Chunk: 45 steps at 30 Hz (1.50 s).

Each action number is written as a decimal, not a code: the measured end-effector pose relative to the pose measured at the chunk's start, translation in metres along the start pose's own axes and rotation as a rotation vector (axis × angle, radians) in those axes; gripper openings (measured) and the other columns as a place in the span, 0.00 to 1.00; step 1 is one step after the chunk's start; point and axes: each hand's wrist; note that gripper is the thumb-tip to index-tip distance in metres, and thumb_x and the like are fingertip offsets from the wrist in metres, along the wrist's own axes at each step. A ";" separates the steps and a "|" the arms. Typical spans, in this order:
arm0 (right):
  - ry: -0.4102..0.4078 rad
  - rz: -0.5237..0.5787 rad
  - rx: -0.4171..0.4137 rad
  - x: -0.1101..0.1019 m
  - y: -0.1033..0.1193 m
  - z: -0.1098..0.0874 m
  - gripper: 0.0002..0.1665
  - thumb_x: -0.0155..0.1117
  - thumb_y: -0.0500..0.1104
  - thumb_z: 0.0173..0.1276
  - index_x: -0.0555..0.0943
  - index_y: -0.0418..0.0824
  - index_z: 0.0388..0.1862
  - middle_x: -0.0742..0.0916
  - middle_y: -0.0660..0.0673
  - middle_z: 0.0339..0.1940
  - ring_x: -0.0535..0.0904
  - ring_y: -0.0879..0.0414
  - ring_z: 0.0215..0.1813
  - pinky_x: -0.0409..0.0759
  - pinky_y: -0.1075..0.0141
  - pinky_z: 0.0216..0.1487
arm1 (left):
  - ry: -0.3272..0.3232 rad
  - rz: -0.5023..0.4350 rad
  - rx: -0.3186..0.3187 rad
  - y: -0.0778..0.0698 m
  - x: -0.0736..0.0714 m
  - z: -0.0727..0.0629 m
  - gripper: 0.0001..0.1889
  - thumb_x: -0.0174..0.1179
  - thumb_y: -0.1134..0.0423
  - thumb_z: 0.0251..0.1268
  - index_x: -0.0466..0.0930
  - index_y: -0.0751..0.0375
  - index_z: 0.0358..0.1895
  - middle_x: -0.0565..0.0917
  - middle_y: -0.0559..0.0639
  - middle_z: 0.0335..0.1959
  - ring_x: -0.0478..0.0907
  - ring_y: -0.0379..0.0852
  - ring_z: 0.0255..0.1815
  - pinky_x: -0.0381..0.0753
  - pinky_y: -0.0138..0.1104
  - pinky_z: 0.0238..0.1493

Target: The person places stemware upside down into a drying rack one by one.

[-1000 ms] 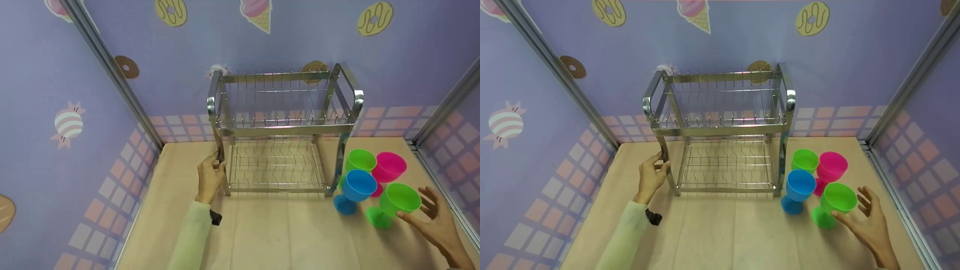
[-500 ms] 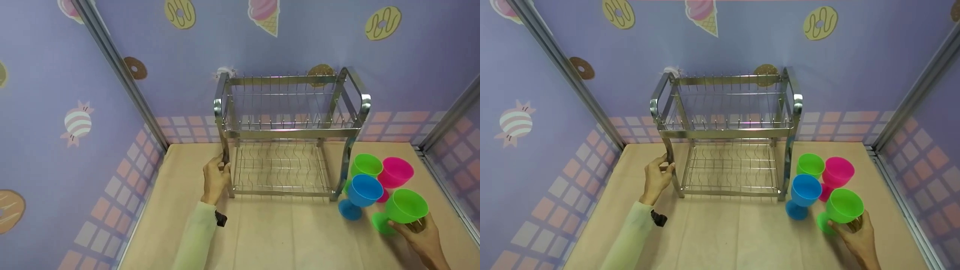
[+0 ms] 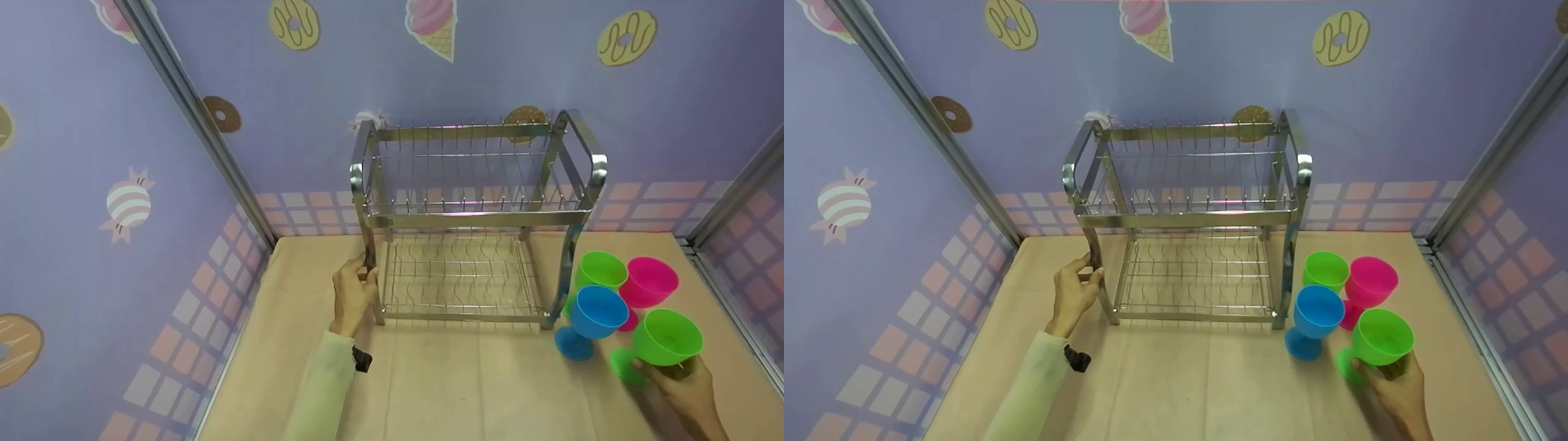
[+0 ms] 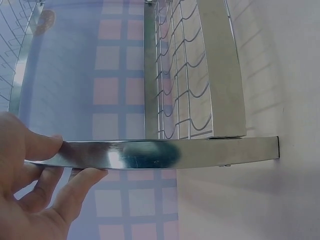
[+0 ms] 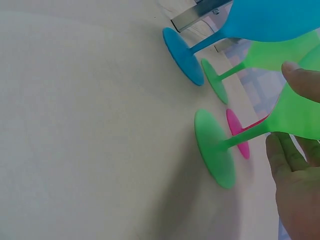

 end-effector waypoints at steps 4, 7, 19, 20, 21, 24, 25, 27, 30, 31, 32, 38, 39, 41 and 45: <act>0.022 0.005 0.000 -0.001 -0.001 0.000 0.47 0.78 0.32 0.67 0.65 0.42 0.80 0.78 0.69 0.58 0.76 0.78 0.57 0.77 0.88 0.54 | -0.005 0.000 0.000 0.001 0.000 0.001 0.20 0.66 0.78 0.70 0.82 0.75 0.64 0.88 0.69 0.51 0.92 0.65 0.44 0.94 0.42 0.42; 0.019 0.064 -0.014 -0.003 -0.003 -0.001 0.47 0.77 0.28 0.66 0.66 0.40 0.80 0.79 0.66 0.58 0.77 0.77 0.58 0.77 0.88 0.55 | -0.004 0.000 0.008 0.001 0.000 0.001 0.19 0.66 0.78 0.69 0.83 0.73 0.63 0.88 0.69 0.50 0.92 0.65 0.44 0.94 0.42 0.42; 0.007 0.411 -0.004 -0.015 0.022 -0.002 0.46 0.72 0.18 0.62 0.71 0.39 0.77 0.84 0.57 0.59 0.83 0.71 0.57 0.82 0.83 0.55 | -0.005 -0.007 0.000 0.000 0.003 0.000 0.18 0.66 0.78 0.69 0.83 0.74 0.61 0.88 0.68 0.50 0.92 0.66 0.45 0.94 0.43 0.44; 0.010 0.439 -0.009 -0.016 0.026 -0.002 0.45 0.71 0.17 0.62 0.71 0.38 0.77 0.84 0.56 0.59 0.84 0.70 0.57 0.83 0.82 0.56 | -0.004 -0.006 -0.004 0.000 0.003 0.000 0.19 0.66 0.78 0.70 0.83 0.75 0.62 0.88 0.69 0.50 0.92 0.66 0.45 0.94 0.42 0.44; 0.014 0.465 -0.018 -0.017 0.030 -0.003 0.46 0.70 0.16 0.62 0.70 0.36 0.77 0.84 0.55 0.59 0.84 0.69 0.57 0.83 0.81 0.57 | -0.002 -0.004 -0.007 0.000 0.004 0.000 0.20 0.66 0.78 0.70 0.82 0.75 0.63 0.88 0.69 0.51 0.92 0.66 0.45 0.94 0.42 0.45; 0.022 0.496 -0.054 -0.021 0.043 -0.003 0.46 0.67 0.13 0.61 0.69 0.33 0.77 0.85 0.53 0.60 0.85 0.66 0.59 0.83 0.79 0.60 | 0.001 -0.004 -0.014 0.000 0.004 0.000 0.21 0.66 0.78 0.70 0.81 0.75 0.64 0.88 0.69 0.52 0.91 0.66 0.46 0.94 0.43 0.46; 0.022 0.495 -0.066 -0.022 0.048 -0.002 0.47 0.67 0.13 0.60 0.69 0.32 0.78 0.85 0.52 0.60 0.85 0.66 0.60 0.82 0.79 0.61 | -0.004 -0.003 -0.011 0.000 0.004 0.000 0.20 0.66 0.78 0.70 0.82 0.74 0.63 0.88 0.69 0.52 0.91 0.66 0.46 0.94 0.43 0.46; 0.020 0.487 -0.099 -0.024 0.057 -0.002 0.47 0.66 0.12 0.60 0.68 0.30 0.78 0.85 0.51 0.61 0.84 0.64 0.61 0.81 0.79 0.62 | -0.007 -0.005 -0.010 0.000 0.004 -0.001 0.19 0.66 0.78 0.69 0.83 0.73 0.63 0.88 0.68 0.52 0.91 0.66 0.47 0.94 0.44 0.46; 0.016 0.484 -0.146 -0.026 0.072 0.000 0.47 0.64 0.10 0.58 0.67 0.26 0.77 0.85 0.49 0.61 0.84 0.62 0.62 0.81 0.77 0.64 | -0.019 -0.009 -0.001 0.000 0.004 -0.001 0.18 0.67 0.79 0.68 0.86 0.70 0.60 0.89 0.67 0.50 0.91 0.65 0.45 0.94 0.44 0.45; 0.020 0.495 -0.172 -0.027 0.076 0.001 0.47 0.63 0.08 0.57 0.66 0.24 0.77 0.85 0.48 0.61 0.84 0.61 0.62 0.82 0.76 0.65 | -0.020 -0.010 0.003 0.001 0.003 -0.002 0.18 0.67 0.79 0.68 0.86 0.70 0.60 0.89 0.67 0.50 0.91 0.65 0.45 0.94 0.44 0.45; 0.027 0.506 -0.197 -0.027 0.081 0.002 0.47 0.62 0.07 0.57 0.65 0.23 0.77 0.85 0.47 0.61 0.85 0.60 0.62 0.82 0.76 0.65 | -0.019 -0.012 0.003 0.001 0.003 -0.002 0.18 0.67 0.79 0.68 0.85 0.71 0.60 0.89 0.67 0.49 0.91 0.65 0.46 0.94 0.44 0.45; 0.091 0.540 -0.299 -0.028 0.103 0.003 0.48 0.59 0.06 0.56 0.63 0.21 0.77 0.84 0.43 0.63 0.83 0.57 0.65 0.80 0.74 0.69 | -0.011 -0.022 0.002 0.000 0.003 -0.003 0.19 0.67 0.79 0.69 0.84 0.72 0.62 0.89 0.66 0.49 0.91 0.65 0.47 0.94 0.43 0.46; 0.096 0.537 -0.301 -0.028 0.107 0.004 0.49 0.59 0.06 0.56 0.63 0.21 0.78 0.84 0.43 0.63 0.83 0.57 0.66 0.79 0.75 0.70 | -0.011 -0.021 -0.001 -0.001 0.003 -0.003 0.19 0.67 0.79 0.69 0.85 0.72 0.62 0.89 0.66 0.49 0.91 0.65 0.47 0.94 0.44 0.45; 0.105 0.525 -0.304 -0.028 0.115 0.004 0.50 0.60 0.06 0.56 0.63 0.23 0.79 0.83 0.43 0.64 0.83 0.58 0.66 0.79 0.75 0.70 | -0.013 -0.020 -0.004 -0.001 0.003 -0.004 0.19 0.67 0.79 0.68 0.85 0.72 0.61 0.89 0.67 0.49 0.91 0.65 0.46 0.94 0.44 0.45; 0.143 0.540 -0.338 -0.025 0.133 0.008 0.54 0.60 0.06 0.54 0.62 0.25 0.81 0.81 0.42 0.67 0.82 0.57 0.68 0.78 0.75 0.71 | 0.000 -0.018 -0.009 -0.001 0.001 -0.003 0.19 0.67 0.78 0.69 0.84 0.71 0.62 0.88 0.67 0.52 0.91 0.65 0.46 0.94 0.44 0.45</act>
Point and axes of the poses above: each hand's wrist, its own z-axis towards the middle knuckle, its own x-axis out of the palm, y = z × x
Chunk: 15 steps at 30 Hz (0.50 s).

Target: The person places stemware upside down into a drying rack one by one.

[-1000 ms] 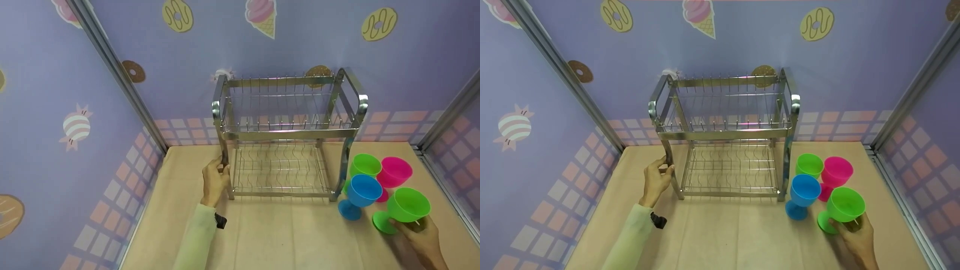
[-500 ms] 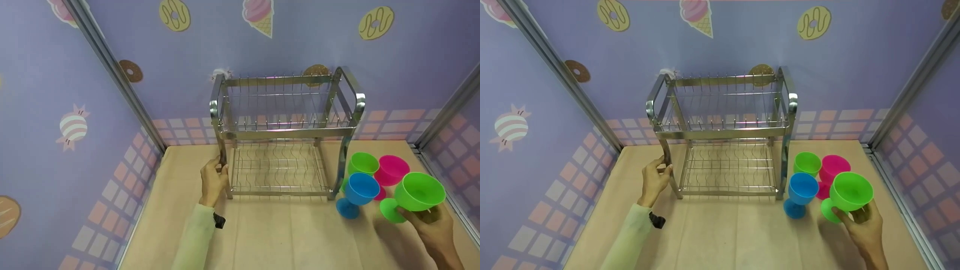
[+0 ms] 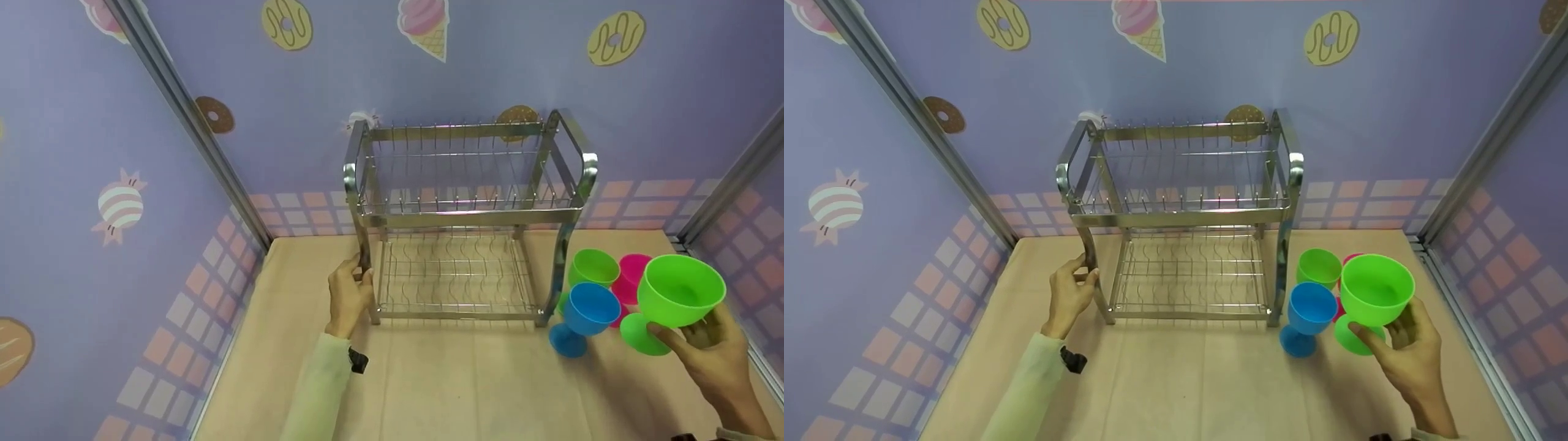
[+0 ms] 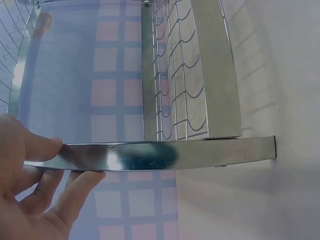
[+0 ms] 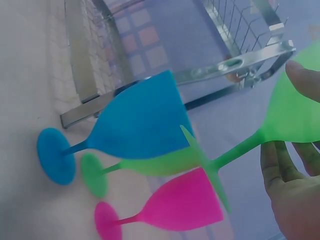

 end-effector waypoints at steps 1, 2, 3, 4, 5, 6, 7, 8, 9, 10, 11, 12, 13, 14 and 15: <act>0.015 0.002 -0.014 0.003 0.002 0.002 0.54 0.61 0.06 0.54 0.62 0.25 0.81 0.81 0.41 0.67 0.81 0.57 0.69 0.77 0.75 0.71 | 0.009 0.000 -0.002 0.000 0.000 0.000 0.19 0.66 0.78 0.69 0.83 0.72 0.62 0.88 0.68 0.53 0.91 0.65 0.46 0.94 0.44 0.45; 0.032 0.005 -0.035 0.005 0.004 0.005 0.55 0.61 0.05 0.53 0.62 0.25 0.81 0.81 0.40 0.68 0.81 0.56 0.69 0.77 0.75 0.72 | 0.018 0.001 -0.004 0.000 -0.001 0.001 0.19 0.66 0.78 0.70 0.83 0.71 0.63 0.87 0.68 0.54 0.91 0.65 0.47 0.94 0.44 0.46; 0.052 0.009 -0.054 0.008 0.006 0.008 0.55 0.61 0.05 0.52 0.62 0.23 0.80 0.81 0.40 0.69 0.80 0.55 0.70 0.77 0.75 0.72 | 0.028 0.000 -0.007 0.000 -0.002 0.001 0.19 0.66 0.78 0.70 0.82 0.72 0.63 0.87 0.68 0.54 0.91 0.65 0.47 0.94 0.43 0.46; 0.068 0.001 -0.069 0.010 0.008 0.010 0.55 0.61 0.05 0.51 0.62 0.23 0.80 0.81 0.40 0.69 0.80 0.55 0.70 0.76 0.75 0.73 | 0.037 -0.002 -0.015 0.000 -0.003 0.001 0.20 0.66 0.78 0.70 0.82 0.72 0.64 0.87 0.68 0.55 0.91 0.64 0.47 0.94 0.43 0.46; 0.081 -0.017 -0.079 0.013 0.011 0.012 0.55 0.62 0.05 0.51 0.62 0.23 0.80 0.81 0.40 0.69 0.80 0.55 0.70 0.76 0.75 0.73 | 0.044 -0.001 -0.023 0.000 -0.004 0.002 0.21 0.66 0.77 0.70 0.81 0.72 0.65 0.87 0.68 0.56 0.91 0.64 0.47 0.94 0.43 0.47; 0.095 -0.022 -0.095 0.016 0.012 0.014 0.55 0.62 0.05 0.50 0.62 0.22 0.79 0.81 0.40 0.69 0.80 0.55 0.70 0.77 0.74 0.73 | 0.049 -0.003 -0.032 0.000 -0.005 0.002 0.22 0.66 0.77 0.70 0.80 0.72 0.65 0.87 0.67 0.56 0.91 0.63 0.47 0.94 0.42 0.47; 0.110 -0.025 -0.117 0.018 0.014 0.016 0.55 0.62 0.04 0.48 0.62 0.20 0.78 0.81 0.39 0.69 0.80 0.54 0.70 0.77 0.74 0.72 | 0.051 -0.009 -0.039 -0.001 -0.006 0.002 0.22 0.67 0.77 0.69 0.80 0.71 0.66 0.87 0.67 0.56 0.91 0.63 0.47 0.94 0.42 0.47; 0.124 -0.030 -0.135 0.021 0.015 0.018 0.55 0.62 0.04 0.47 0.62 0.19 0.78 0.81 0.38 0.70 0.81 0.54 0.69 0.78 0.74 0.72 | 0.050 -0.018 -0.045 -0.002 -0.007 0.002 0.23 0.67 0.77 0.69 0.80 0.71 0.66 0.86 0.67 0.57 0.91 0.63 0.47 0.94 0.42 0.47; 0.134 -0.033 -0.146 0.024 0.017 0.020 0.56 0.62 0.03 0.46 0.62 0.19 0.78 0.81 0.38 0.70 0.81 0.54 0.69 0.78 0.74 0.71 | 0.048 -0.027 -0.055 -0.003 -0.009 0.002 0.23 0.67 0.76 0.69 0.79 0.71 0.66 0.86 0.67 0.57 0.91 0.63 0.47 0.94 0.43 0.47; 0.143 -0.040 -0.158 0.027 0.018 0.023 0.56 0.63 0.03 0.45 0.63 0.19 0.77 0.81 0.37 0.70 0.82 0.54 0.69 0.79 0.74 0.70 | 0.045 -0.038 -0.063 -0.004 -0.010 0.002 0.24 0.67 0.76 0.68 0.79 0.70 0.67 0.86 0.67 0.58 0.91 0.63 0.48 0.94 0.43 0.48; 0.154 -0.042 -0.173 0.030 0.019 0.025 0.56 0.64 0.03 0.44 0.64 0.18 0.77 0.82 0.36 0.69 0.82 0.54 0.68 0.80 0.74 0.69 | 0.042 -0.047 -0.064 -0.005 -0.012 0.002 0.24 0.67 0.75 0.68 0.79 0.69 0.67 0.86 0.67 0.59 0.90 0.63 0.49 0.94 0.44 0.50; 0.167 -0.037 -0.193 0.033 0.020 0.027 0.56 0.64 0.03 0.43 0.64 0.17 0.76 0.81 0.35 0.69 0.83 0.53 0.68 0.81 0.74 0.69 | 0.038 -0.058 -0.066 -0.007 -0.014 0.001 0.24 0.68 0.74 0.68 0.79 0.69 0.67 0.85 0.67 0.60 0.90 0.64 0.51 0.93 0.45 0.51; 0.179 -0.040 -0.208 0.036 0.021 0.029 0.56 0.64 0.03 0.42 0.64 0.17 0.76 0.81 0.34 0.69 0.83 0.53 0.68 0.81 0.73 0.68 | 0.036 -0.066 -0.065 -0.009 -0.016 0.001 0.24 0.68 0.74 0.69 0.79 0.68 0.67 0.85 0.67 0.61 0.89 0.65 0.52 0.93 0.47 0.53; 0.188 -0.052 -0.220 0.039 0.022 0.031 0.56 0.64 0.03 0.41 0.64 0.16 0.75 0.81 0.34 0.69 0.83 0.53 0.68 0.81 0.73 0.68 | 0.035 -0.069 -0.063 -0.012 -0.018 0.001 0.24 0.68 0.73 0.69 0.79 0.67 0.67 0.84 0.66 0.62 0.88 0.66 0.54 0.92 0.49 0.55; 0.196 -0.067 -0.232 0.042 0.023 0.033 0.56 0.65 0.03 0.40 0.65 0.16 0.75 0.81 0.33 0.69 0.83 0.52 0.68 0.81 0.73 0.68 | 0.035 -0.069 -0.056 -0.015 -0.020 0.001 0.24 0.68 0.71 0.70 0.79 0.67 0.67 0.84 0.66 0.63 0.87 0.67 0.56 0.91 0.51 0.57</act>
Point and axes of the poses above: each hand's wrist, its own z-axis towards the middle knuckle, its own x-axis out of the palm, y = z × x
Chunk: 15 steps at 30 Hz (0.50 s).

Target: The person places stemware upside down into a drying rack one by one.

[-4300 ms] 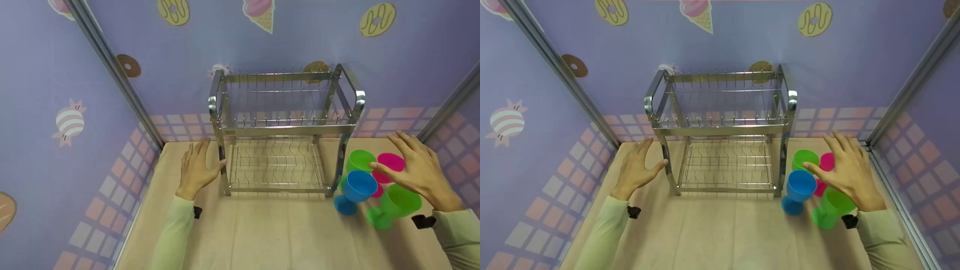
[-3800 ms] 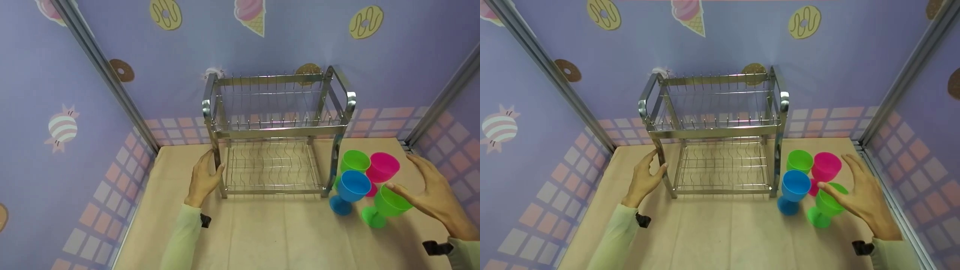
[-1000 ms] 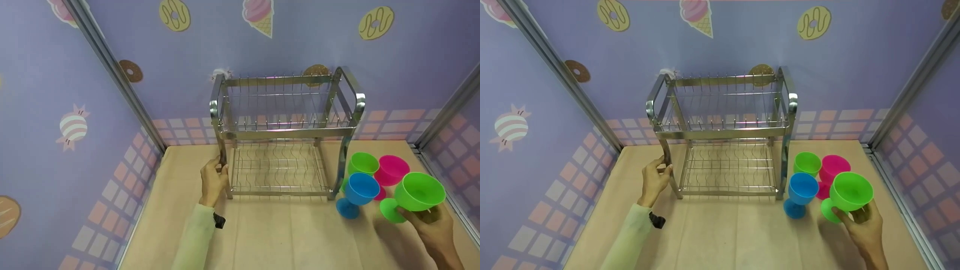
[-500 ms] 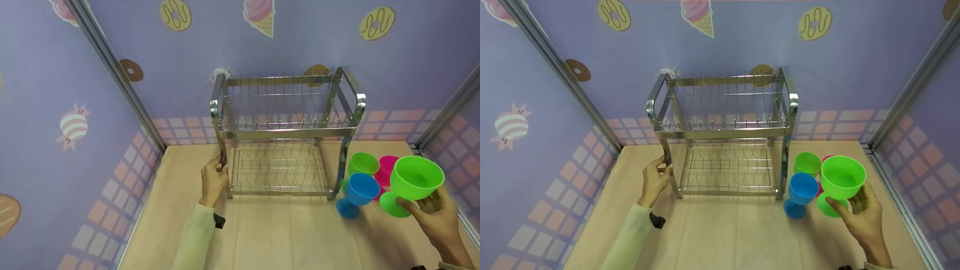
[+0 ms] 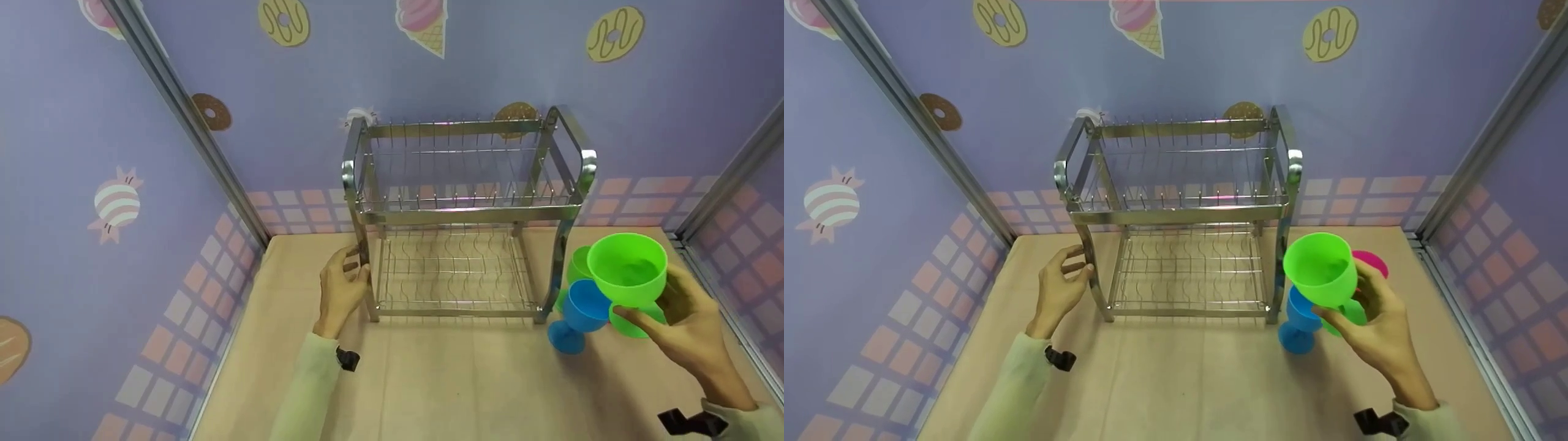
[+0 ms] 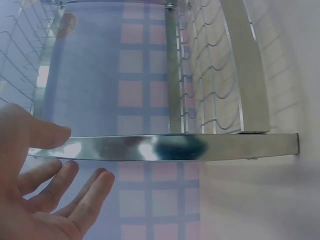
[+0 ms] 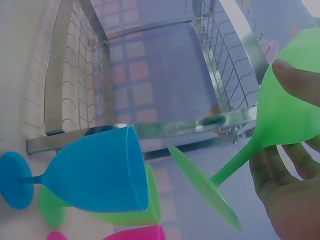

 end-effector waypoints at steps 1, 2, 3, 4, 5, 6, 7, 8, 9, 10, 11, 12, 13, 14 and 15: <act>0.009 -0.035 -0.006 0.003 0.001 0.002 0.56 0.65 0.03 0.39 0.65 0.16 0.74 0.82 0.34 0.68 0.83 0.53 0.68 0.81 0.73 0.68 | 0.000 0.003 0.009 -0.003 -0.002 0.000 0.24 0.69 0.70 0.70 0.79 0.67 0.68 0.83 0.66 0.64 0.87 0.67 0.57 0.90 0.53 0.59; 0.014 -0.082 -0.012 0.005 0.002 0.004 0.57 0.67 0.03 0.38 0.66 0.16 0.74 0.82 0.35 0.68 0.83 0.54 0.67 0.81 0.74 0.67 | -0.001 0.009 0.019 -0.006 -0.004 -0.001 0.25 0.70 0.69 0.70 0.79 0.66 0.68 0.83 0.65 0.65 0.86 0.67 0.58 0.90 0.54 0.60; 0.019 -0.138 -0.013 0.008 0.003 0.006 0.57 0.68 0.04 0.37 0.68 0.17 0.74 0.83 0.37 0.68 0.84 0.56 0.67 0.81 0.75 0.67 | -0.002 0.014 0.029 -0.010 -0.005 -0.001 0.25 0.70 0.68 0.70 0.80 0.65 0.68 0.83 0.64 0.65 0.86 0.67 0.58 0.89 0.55 0.60; 0.024 -0.196 -0.018 0.011 0.003 0.008 0.58 0.70 0.04 0.36 0.69 0.18 0.74 0.83 0.38 0.68 0.84 0.57 0.66 0.81 0.76 0.66 | -0.002 0.017 0.041 -0.013 -0.007 -0.002 0.26 0.71 0.67 0.69 0.80 0.65 0.69 0.83 0.64 0.66 0.86 0.67 0.58 0.89 0.55 0.61; 0.026 -0.256 -0.018 0.014 0.003 0.010 0.58 0.72 0.05 0.36 0.70 0.20 0.73 0.84 0.41 0.68 0.84 0.59 0.65 0.81 0.77 0.65 | -0.002 0.015 0.054 -0.017 -0.008 -0.002 0.26 0.72 0.66 0.69 0.80 0.65 0.69 0.83 0.64 0.66 0.87 0.67 0.58 0.89 0.56 0.61; 0.028 -0.311 -0.017 0.017 0.003 0.011 0.58 0.74 0.07 0.35 0.72 0.21 0.73 0.84 0.43 0.67 0.84 0.60 0.64 0.81 0.79 0.63 | -0.001 0.009 0.068 -0.020 -0.009 -0.003 0.27 0.73 0.66 0.68 0.80 0.65 0.69 0.83 0.63 0.67 0.87 0.67 0.58 0.89 0.56 0.60; 0.030 -0.369 -0.017 0.020 0.003 0.013 0.58 0.77 0.08 0.34 0.73 0.22 0.72 0.85 0.47 0.66 0.84 0.62 0.63 0.80 0.80 0.62 | 0.006 -0.001 0.077 -0.024 -0.009 -0.004 0.28 0.74 0.65 0.67 0.79 0.65 0.69 0.83 0.63 0.67 0.87 0.67 0.58 0.89 0.56 0.60; 0.032 -0.415 -0.017 0.023 0.003 0.014 0.58 0.79 0.10 0.34 0.75 0.24 0.72 0.85 0.50 0.65 0.84 0.65 0.62 0.79 0.82 0.62 | 0.017 -0.016 0.084 -0.028 -0.010 -0.005 0.29 0.74 0.64 0.67 0.79 0.65 0.70 0.82 0.63 0.68 0.87 0.66 0.58 0.88 0.57 0.61; 0.035 -0.449 -0.024 0.027 0.003 0.015 0.58 0.81 0.12 0.33 0.76 0.25 0.71 0.85 0.51 0.64 0.83 0.66 0.61 0.79 0.83 0.61 | 0.032 -0.034 0.090 -0.031 -0.009 -0.006 0.29 0.74 0.63 0.67 0.79 0.65 0.70 0.82 0.63 0.69 0.87 0.66 0.58 0.88 0.57 0.61; 0.038 -0.483 -0.035 0.030 0.002 0.016 0.57 0.83 0.13 0.32 0.78 0.26 0.70 0.85 0.52 0.62 0.83 0.68 0.60 0.78 0.84 0.61 | 0.051 -0.056 0.096 -0.035 -0.009 -0.008 0.30 0.74 0.62 0.67 0.78 0.65 0.70 0.82 0.63 0.69 0.87 0.66 0.59 0.87 0.57 0.62; 0.046 -0.519 -0.046 0.033 0.002 0.018 0.57 0.85 0.15 0.32 0.79 0.27 0.69 0.86 0.51 0.61 0.82 0.70 0.59 0.77 0.85 0.60 | 0.072 -0.082 0.103 -0.038 -0.008 -0.010 0.30 0.74 0.62 0.68 0.78 0.65 0.71 0.81 0.64 0.70 0.86 0.66 0.60 0.87 0.58 0.63; 0.053 -0.547 -0.060 0.037 0.002 0.019 0.57 0.86 0.16 0.31 0.79 0.28 0.69 0.87 0.50 0.59 0.82 0.71 0.58 0.77 0.85 0.60 | 0.096 -0.104 0.108 -0.042 -0.007 -0.012 0.30 0.73 0.61 0.69 0.78 0.64 0.71 0.81 0.64 0.70 0.86 0.65 0.62 0.86 0.59 0.65; 0.061 -0.573 -0.074 0.040 0.002 0.020 0.57 0.88 0.17 0.30 0.80 0.29 0.68 0.87 0.47 0.58 0.81 0.72 0.58 0.76 0.86 0.60 | 0.120 -0.127 0.112 -0.045 -0.005 -0.014 0.30 0.73 0.60 0.69 0.77 0.64 0.72 0.80 0.64 0.71 0.85 0.65 0.63 0.85 0.59 0.66; 0.071 -0.596 -0.085 0.044 0.002 0.021 0.58 0.89 0.18 0.30 0.80 0.30 0.68 0.87 0.44 0.58 0.80 0.73 0.57 0.76 0.86 0.60 | 0.143 -0.149 0.116 -0.048 -0.004 -0.016 0.30 0.73 0.59 0.69 0.77 0.63 0.72 0.80 0.63 0.71 0.85 0.64 0.64 0.84 0.58 0.67; 0.081 -0.612 -0.094 0.047 0.002 0.023 0.58 0.89 0.19 0.31 0.80 0.31 0.69 0.88 0.41 0.57 0.80 0.73 0.57 0.76 0.86 0.60 | 0.163 -0.173 0.122 -0.051 -0.002 -0.018 0.31 0.73 0.58 0.69 0.77 0.63 0.72 0.80 0.63 0.71 0.84 0.65 0.65 0.83 0.59 0.68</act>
Point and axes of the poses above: each hand's wrist, its own z-axis towards the middle knuckle, its own x-axis out of the palm, y = z × x
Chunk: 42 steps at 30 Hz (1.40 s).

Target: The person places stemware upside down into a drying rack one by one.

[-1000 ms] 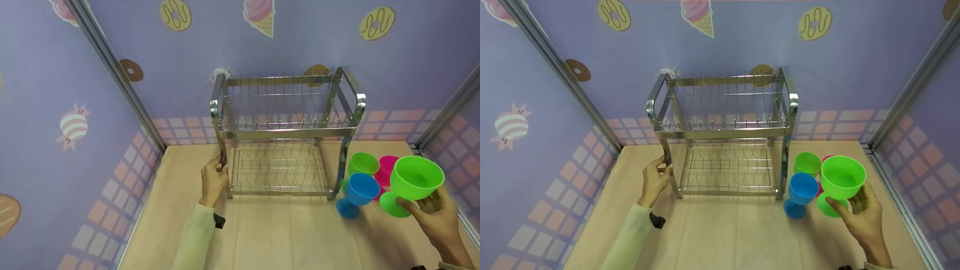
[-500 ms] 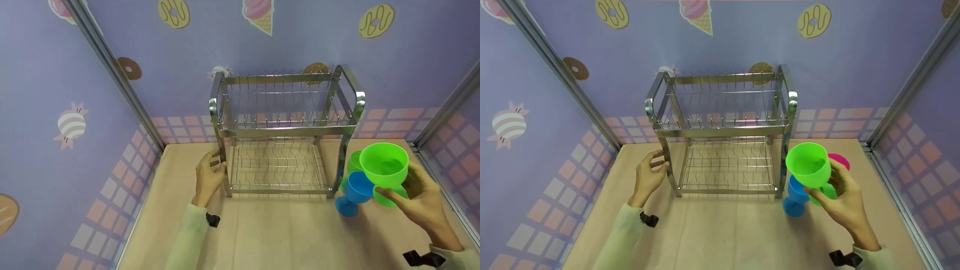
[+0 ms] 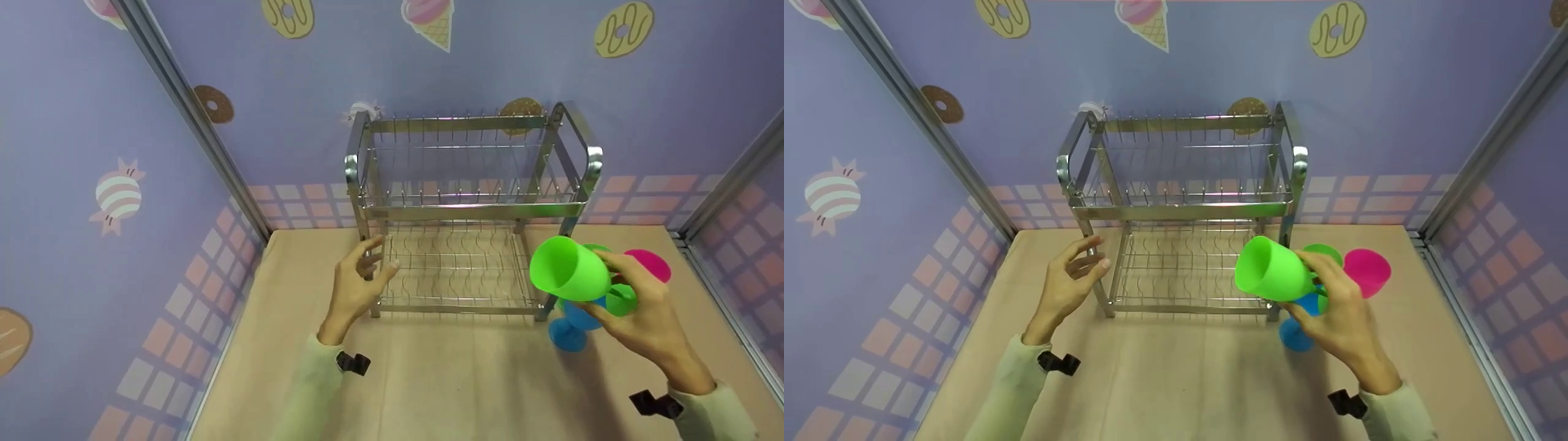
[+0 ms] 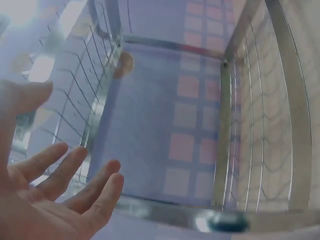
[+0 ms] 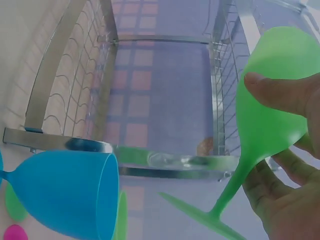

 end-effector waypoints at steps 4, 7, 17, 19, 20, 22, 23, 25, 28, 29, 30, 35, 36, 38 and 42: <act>0.034 -0.061 -0.005 0.009 0.009 0.006 0.58 0.90 0.21 0.35 0.80 0.35 0.71 0.86 0.36 0.62 0.79 0.65 0.59 0.73 0.86 0.63 | 0.076 -0.057 0.031 -0.013 0.012 -0.003 0.32 0.72 0.58 0.69 0.76 0.61 0.73 0.79 0.61 0.73 0.82 0.64 0.68 0.82 0.57 0.70; 0.052 -0.116 -0.026 0.016 0.015 0.010 0.57 0.90 0.21 0.37 0.79 0.35 0.71 0.85 0.35 0.63 0.81 0.51 0.61 0.68 0.86 0.68 | 0.125 -0.074 0.050 -0.021 0.021 -0.005 0.33 0.72 0.56 0.69 0.75 0.59 0.74 0.78 0.62 0.74 0.81 0.62 0.69 0.81 0.57 0.72; 0.115 -0.295 -0.116 0.040 0.025 0.017 0.56 0.91 0.24 0.37 0.79 0.35 0.71 0.83 0.33 0.64 0.81 0.38 0.62 0.87 0.40 0.61 | 0.228 -0.123 0.066 -0.032 0.048 -0.010 0.37 0.72 0.50 0.69 0.72 0.60 0.76 0.76 0.59 0.76 0.80 0.61 0.71 0.82 0.51 0.72; 0.119 -0.292 -0.136 0.045 0.026 0.019 0.56 0.91 0.23 0.37 0.79 0.34 0.71 0.84 0.33 0.64 0.81 0.37 0.62 0.87 0.39 0.61 | 0.245 -0.138 0.061 -0.034 0.053 -0.011 0.38 0.73 0.48 0.68 0.72 0.60 0.76 0.76 0.59 0.76 0.80 0.62 0.71 0.82 0.50 0.72; 0.121 -0.288 -0.145 0.047 0.026 0.019 0.57 0.91 0.23 0.37 0.78 0.34 0.71 0.84 0.33 0.64 0.81 0.37 0.62 0.86 0.38 0.62 | 0.252 -0.143 0.061 -0.034 0.055 -0.011 0.38 0.73 0.47 0.68 0.72 0.60 0.76 0.76 0.60 0.76 0.80 0.63 0.71 0.82 0.50 0.72; 0.122 -0.280 -0.163 0.051 0.028 0.020 0.57 0.90 0.23 0.36 0.78 0.35 0.71 0.84 0.33 0.64 0.81 0.36 0.62 0.85 0.37 0.63 | 0.265 -0.145 0.060 -0.036 0.061 -0.011 0.39 0.73 0.46 0.67 0.72 0.60 0.76 0.75 0.61 0.76 0.80 0.63 0.71 0.81 0.52 0.72; 0.123 -0.276 -0.172 0.053 0.028 0.020 0.58 0.90 0.23 0.36 0.78 0.35 0.72 0.84 0.33 0.64 0.81 0.35 0.62 0.85 0.36 0.63 | 0.274 -0.141 0.058 -0.037 0.063 -0.010 0.40 0.73 0.46 0.67 0.72 0.60 0.76 0.75 0.61 0.77 0.80 0.62 0.71 0.81 0.51 0.72; 0.126 -0.269 -0.180 0.057 0.029 0.020 0.58 0.90 0.23 0.37 0.78 0.35 0.72 0.84 0.32 0.64 0.81 0.34 0.62 0.84 0.35 0.63 | 0.288 -0.132 0.051 -0.039 0.068 -0.010 0.40 0.74 0.46 0.66 0.72 0.59 0.77 0.75 0.60 0.77 0.80 0.59 0.71 0.81 0.50 0.73; 0.137 -0.273 -0.173 0.062 0.032 0.020 0.58 0.90 0.23 0.38 0.77 0.36 0.73 0.84 0.32 0.64 0.81 0.32 0.63 0.84 0.34 0.63 | 0.308 -0.126 0.039 -0.042 0.075 -0.008 0.40 0.74 0.48 0.65 0.71 0.57 0.77 0.75 0.59 0.77 0.80 0.58 0.71 0.81 0.49 0.73; 0.142 -0.276 -0.170 0.064 0.032 0.020 0.58 0.90 0.23 0.38 0.77 0.37 0.73 0.84 0.33 0.64 0.81 0.33 0.63 0.84 0.34 0.63 | 0.312 -0.125 0.035 -0.043 0.077 -0.008 0.39 0.74 0.49 0.65 0.71 0.56 0.78 0.75 0.59 0.77 0.80 0.57 0.71 0.81 0.48 0.73; 0.146 -0.280 -0.167 0.065 0.033 0.020 0.58 0.90 0.23 0.38 0.77 0.37 0.73 0.83 0.33 0.64 0.80 0.33 0.63 0.84 0.34 0.63 | 0.315 -0.125 0.032 -0.044 0.078 -0.008 0.39 0.74 0.49 0.65 0.71 0.55 0.78 0.75 0.58 0.77 0.80 0.57 0.71 0.81 0.48 0.72; 0.149 -0.311 -0.190 0.071 0.037 0.022 0.58 0.91 0.24 0.37 0.78 0.37 0.72 0.84 0.33 0.64 0.81 0.34 0.61 0.86 0.37 0.62 | 0.333 -0.135 0.038 -0.046 0.083 -0.007 0.40 0.75 0.50 0.65 0.70 0.54 0.79 0.74 0.55 0.78 0.80 0.56 0.71 0.83 0.45 0.71; 0.148 -0.315 -0.198 0.071 0.037 0.022 0.58 0.91 0.24 0.37 0.78 0.37 0.72 0.84 0.33 0.63 0.81 0.34 0.60 0.86 0.38 0.62 | 0.337 -0.139 0.040 -0.047 0.084 -0.007 0.41 0.75 0.50 0.65 0.70 0.54 0.79 0.74 0.55 0.78 0.80 0.56 0.71 0.83 0.45 0.71; 0.152 -0.319 -0.209 0.073 0.039 0.022 0.58 0.91 0.25 0.37 0.78 0.36 0.72 0.84 0.33 0.63 0.81 0.34 0.60 0.87 0.39 0.61 | 0.346 -0.150 0.047 -0.046 0.085 -0.007 0.41 0.75 0.49 0.65 0.69 0.53 0.80 0.73 0.53 0.79 0.80 0.57 0.72 0.83 0.46 0.70; 0.173 -0.309 -0.205 0.075 0.042 0.024 0.58 0.91 0.26 0.38 0.77 0.38 0.73 0.84 0.34 0.64 0.81 0.35 0.61 0.87 0.39 0.62 | 0.352 -0.165 0.064 -0.045 0.087 -0.007 0.43 0.75 0.46 0.65 0.68 0.52 0.81 0.73 0.52 0.79 0.80 0.58 0.71 0.85 0.44 0.68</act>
Point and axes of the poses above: each hand's wrist, its own z-axis towards the middle knuckle, its own x-axis out of the palm, y = z × x
